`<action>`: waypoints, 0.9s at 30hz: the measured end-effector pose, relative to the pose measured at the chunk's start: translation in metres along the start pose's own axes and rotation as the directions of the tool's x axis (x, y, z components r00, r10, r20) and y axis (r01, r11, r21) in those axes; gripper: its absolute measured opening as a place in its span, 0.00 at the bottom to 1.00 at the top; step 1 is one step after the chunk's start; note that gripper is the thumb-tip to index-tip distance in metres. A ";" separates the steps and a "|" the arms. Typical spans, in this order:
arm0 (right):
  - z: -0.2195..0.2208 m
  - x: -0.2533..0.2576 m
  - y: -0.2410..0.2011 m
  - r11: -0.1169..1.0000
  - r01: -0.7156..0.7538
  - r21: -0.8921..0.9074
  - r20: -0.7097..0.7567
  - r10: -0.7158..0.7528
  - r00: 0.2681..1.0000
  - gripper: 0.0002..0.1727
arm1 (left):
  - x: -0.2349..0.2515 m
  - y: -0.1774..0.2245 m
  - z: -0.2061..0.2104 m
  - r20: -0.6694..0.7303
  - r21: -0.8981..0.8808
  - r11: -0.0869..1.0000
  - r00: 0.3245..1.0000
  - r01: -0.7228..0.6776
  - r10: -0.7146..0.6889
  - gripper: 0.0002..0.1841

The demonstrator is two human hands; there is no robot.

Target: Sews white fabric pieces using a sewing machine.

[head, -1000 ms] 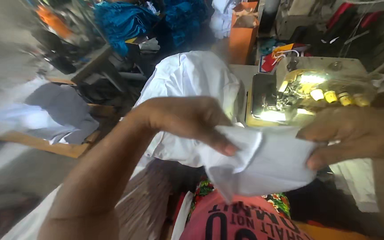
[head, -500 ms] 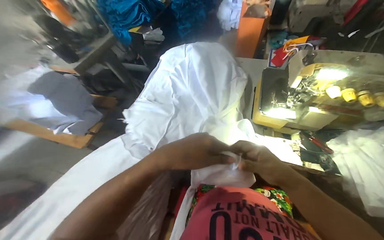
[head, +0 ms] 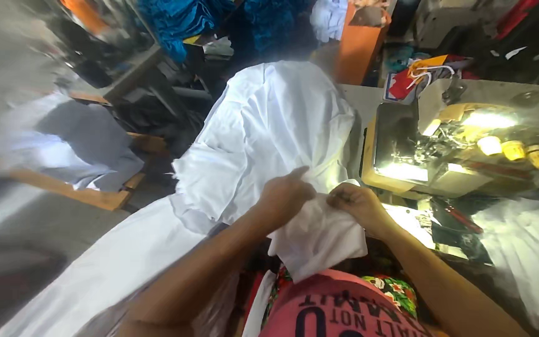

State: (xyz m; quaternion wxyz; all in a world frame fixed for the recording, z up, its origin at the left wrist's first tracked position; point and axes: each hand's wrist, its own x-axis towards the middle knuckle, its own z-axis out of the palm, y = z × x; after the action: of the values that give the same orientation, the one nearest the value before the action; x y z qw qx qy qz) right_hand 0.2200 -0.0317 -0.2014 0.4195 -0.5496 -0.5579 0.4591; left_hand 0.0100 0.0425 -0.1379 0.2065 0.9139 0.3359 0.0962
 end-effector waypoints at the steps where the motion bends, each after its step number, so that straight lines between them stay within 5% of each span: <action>1: 0.001 0.006 0.006 0.999 -0.025 -0.034 -0.009 0.025 1.000 0.05 | 0.011 -0.006 0.001 0.076 0.000 0.999 0.996 0.046 -0.046 0.09; 3: 0.003 0.013 0.015 0.994 -0.058 -0.094 -0.017 0.056 0.998 0.06 | 0.028 -0.016 0.002 0.218 -0.002 0.994 0.970 0.110 -0.107 0.12; 5: 0.006 0.015 0.019 0.991 -0.058 -0.122 -0.031 0.054 0.998 0.06 | 0.031 -0.023 0.010 0.216 0.005 0.995 0.971 0.100 -0.099 0.12; 10: 0.008 0.015 0.020 0.986 0.019 -0.165 -0.072 -0.031 0.997 0.09 | 0.001 -0.020 0.027 -0.174 0.124 0.984 0.973 -0.131 0.152 0.07; 13: 0.006 0.017 0.017 0.991 0.016 -0.136 -0.017 -0.018 1.000 0.19 | -0.008 -0.020 0.032 -0.261 0.198 0.958 0.931 -0.207 0.255 0.08; 16: 0.004 0.017 0.015 0.986 0.039 -0.161 0.003 -0.040 0.999 0.13 | -0.015 -0.017 0.034 -0.291 0.259 0.936 0.905 -0.239 0.311 0.09; 22: 0.000 -0.002 0.005 0.923 0.217 -0.317 -0.073 -0.252 0.965 0.09 | -0.027 -0.005 0.031 -0.371 0.289 0.917 0.851 -0.276 0.373 0.10; 27: 0.001 -0.024 0.002 0.732 0.379 -0.566 -0.168 -0.553 0.816 0.12 | -0.037 0.013 0.031 -0.450 0.326 0.904 0.795 -0.277 0.406 0.12</action>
State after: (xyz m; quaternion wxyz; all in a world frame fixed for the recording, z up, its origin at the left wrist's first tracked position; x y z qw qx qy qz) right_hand 0.2207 -0.0558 -0.2026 0.4485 -0.5474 -0.7024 0.0760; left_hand -0.0008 -0.0001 -0.1615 -0.0238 0.9196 0.2158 0.3275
